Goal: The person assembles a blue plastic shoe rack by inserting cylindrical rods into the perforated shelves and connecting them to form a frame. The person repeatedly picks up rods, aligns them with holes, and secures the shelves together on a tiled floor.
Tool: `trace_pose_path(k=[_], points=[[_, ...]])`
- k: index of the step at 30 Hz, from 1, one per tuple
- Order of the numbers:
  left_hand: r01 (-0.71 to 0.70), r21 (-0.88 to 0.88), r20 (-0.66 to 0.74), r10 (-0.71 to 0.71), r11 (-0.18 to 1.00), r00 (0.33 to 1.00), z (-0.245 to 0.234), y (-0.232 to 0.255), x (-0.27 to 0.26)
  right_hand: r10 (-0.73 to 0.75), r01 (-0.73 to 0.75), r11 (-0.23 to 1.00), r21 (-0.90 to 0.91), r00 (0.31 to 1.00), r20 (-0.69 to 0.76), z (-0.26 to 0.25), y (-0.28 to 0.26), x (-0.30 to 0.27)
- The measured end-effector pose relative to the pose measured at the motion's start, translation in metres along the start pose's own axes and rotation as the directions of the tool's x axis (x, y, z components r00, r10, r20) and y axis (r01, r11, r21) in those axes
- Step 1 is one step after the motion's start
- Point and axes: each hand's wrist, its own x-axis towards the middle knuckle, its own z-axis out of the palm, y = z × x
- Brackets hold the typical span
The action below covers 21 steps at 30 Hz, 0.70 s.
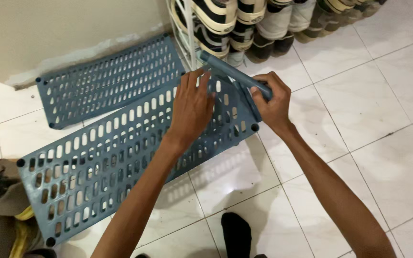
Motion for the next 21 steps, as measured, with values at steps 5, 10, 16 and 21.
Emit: trace_pose_path(k=[5,10,16,21], points=[[0.046,0.124,-0.048,-0.040,0.991,0.998,-0.049,-0.031,-0.023,0.030,-0.035,0.999,0.037,0.991,0.133,0.035,-0.058,0.025],[0.168,0.219,-0.125,-0.143,0.961,0.982,-0.119,-0.073,-0.057,-0.128,0.101,0.987,0.127,0.965,0.230,0.087,-0.115,0.036],[0.189,0.278,-0.144,-0.153,0.942,0.978,-0.219,-0.117,-0.102,-0.229,0.132,0.957,0.258,0.889,0.396,0.146,-0.174,0.047],[0.203,0.347,-0.094,-0.182,0.916,0.979,-0.261,-0.128,-0.145,-0.271,0.106,0.933,0.343,0.834,0.480,0.194,-0.228,0.045]])
